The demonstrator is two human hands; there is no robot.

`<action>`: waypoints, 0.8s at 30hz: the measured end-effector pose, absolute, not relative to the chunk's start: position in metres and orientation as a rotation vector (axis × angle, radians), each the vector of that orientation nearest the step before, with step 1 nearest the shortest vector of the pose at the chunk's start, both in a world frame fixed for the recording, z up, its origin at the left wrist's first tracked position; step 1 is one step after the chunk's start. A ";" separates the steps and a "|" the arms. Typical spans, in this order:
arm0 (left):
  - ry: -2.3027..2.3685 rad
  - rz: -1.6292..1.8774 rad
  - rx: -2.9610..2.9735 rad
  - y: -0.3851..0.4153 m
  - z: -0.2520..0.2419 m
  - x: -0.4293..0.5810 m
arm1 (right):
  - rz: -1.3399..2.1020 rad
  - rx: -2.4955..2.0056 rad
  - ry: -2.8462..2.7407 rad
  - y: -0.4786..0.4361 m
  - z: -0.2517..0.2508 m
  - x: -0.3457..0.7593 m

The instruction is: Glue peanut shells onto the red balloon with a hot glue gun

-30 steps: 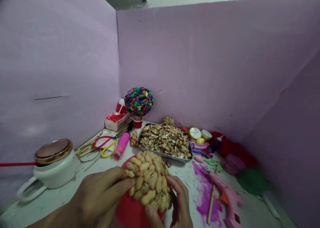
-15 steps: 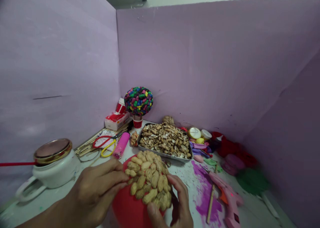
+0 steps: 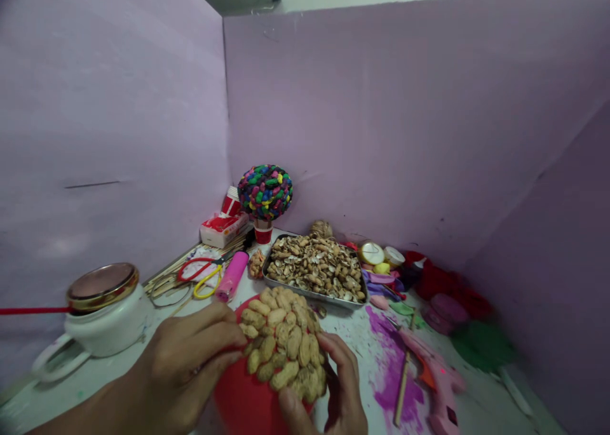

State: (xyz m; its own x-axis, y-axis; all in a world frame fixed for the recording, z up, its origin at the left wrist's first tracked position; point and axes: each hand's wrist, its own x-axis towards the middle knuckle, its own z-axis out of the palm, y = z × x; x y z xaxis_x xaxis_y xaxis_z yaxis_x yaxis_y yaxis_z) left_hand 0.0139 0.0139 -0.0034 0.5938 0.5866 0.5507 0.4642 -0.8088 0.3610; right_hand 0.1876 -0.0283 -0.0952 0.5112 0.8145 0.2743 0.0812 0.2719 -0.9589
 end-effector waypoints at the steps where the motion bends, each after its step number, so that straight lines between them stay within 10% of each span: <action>1: 0.864 1.004 2.636 0.014 -0.002 0.013 | 0.605 -1.212 -0.930 -0.028 -0.095 0.188; 24: 0.806 1.119 2.537 0.015 -0.001 0.015 | 0.776 -1.216 -0.816 -0.026 -0.087 0.196</action>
State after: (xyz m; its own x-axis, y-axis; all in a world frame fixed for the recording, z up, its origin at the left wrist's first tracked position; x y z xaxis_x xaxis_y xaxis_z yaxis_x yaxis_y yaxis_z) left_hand 0.0150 0.0147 -0.0006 0.5511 0.5802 0.5997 0.3851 -0.8144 0.4340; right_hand 0.1959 -0.0264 -0.0874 0.4982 0.8591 0.1172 -0.0744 0.1770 -0.9814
